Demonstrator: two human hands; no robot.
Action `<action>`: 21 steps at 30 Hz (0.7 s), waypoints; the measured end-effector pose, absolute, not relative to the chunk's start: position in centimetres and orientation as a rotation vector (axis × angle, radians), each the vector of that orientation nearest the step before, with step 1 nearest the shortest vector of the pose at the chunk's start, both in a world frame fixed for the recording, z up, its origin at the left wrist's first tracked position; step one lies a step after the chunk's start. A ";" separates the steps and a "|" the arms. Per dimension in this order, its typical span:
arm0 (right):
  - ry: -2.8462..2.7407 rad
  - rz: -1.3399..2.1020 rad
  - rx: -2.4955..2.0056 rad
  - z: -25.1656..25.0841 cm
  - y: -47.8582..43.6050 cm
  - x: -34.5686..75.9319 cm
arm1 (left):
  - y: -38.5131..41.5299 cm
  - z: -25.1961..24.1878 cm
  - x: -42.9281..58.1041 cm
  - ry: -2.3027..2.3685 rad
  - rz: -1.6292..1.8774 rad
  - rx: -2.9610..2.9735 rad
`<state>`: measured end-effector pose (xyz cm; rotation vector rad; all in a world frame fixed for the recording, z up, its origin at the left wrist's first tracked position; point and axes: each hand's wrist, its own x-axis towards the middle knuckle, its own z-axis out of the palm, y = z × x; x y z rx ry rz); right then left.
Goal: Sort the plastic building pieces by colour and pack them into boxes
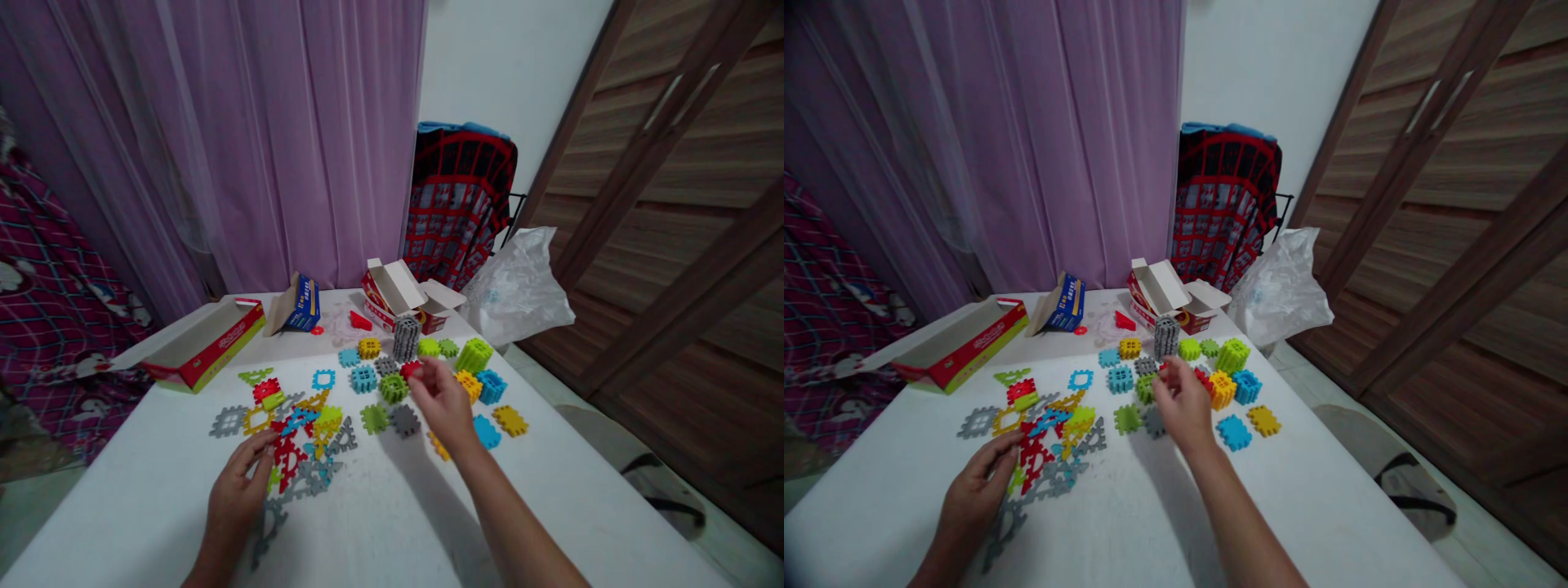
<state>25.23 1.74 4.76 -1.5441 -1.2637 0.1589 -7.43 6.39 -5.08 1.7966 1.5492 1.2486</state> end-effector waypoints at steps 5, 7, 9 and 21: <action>-1.136 0.004 -1.949 7.9 9.8 30.9 | 6.7 -6.0 -7.5 1.537 1.274 1.774; -1.152 0.056 -2.128 7.7 11.7 31.1 | 6.8 -6.4 -7.6 1.521 1.274 1.769; -1.169 0.097 -2.233 7.1 12.9 30.6 | 6.9 -6.7 -7.7 1.509 1.283 1.765; -1.117 0.119 -2.370 6.1 13.9 29.1 | 6.9 -7.1 -7.8 1.492 1.303 1.778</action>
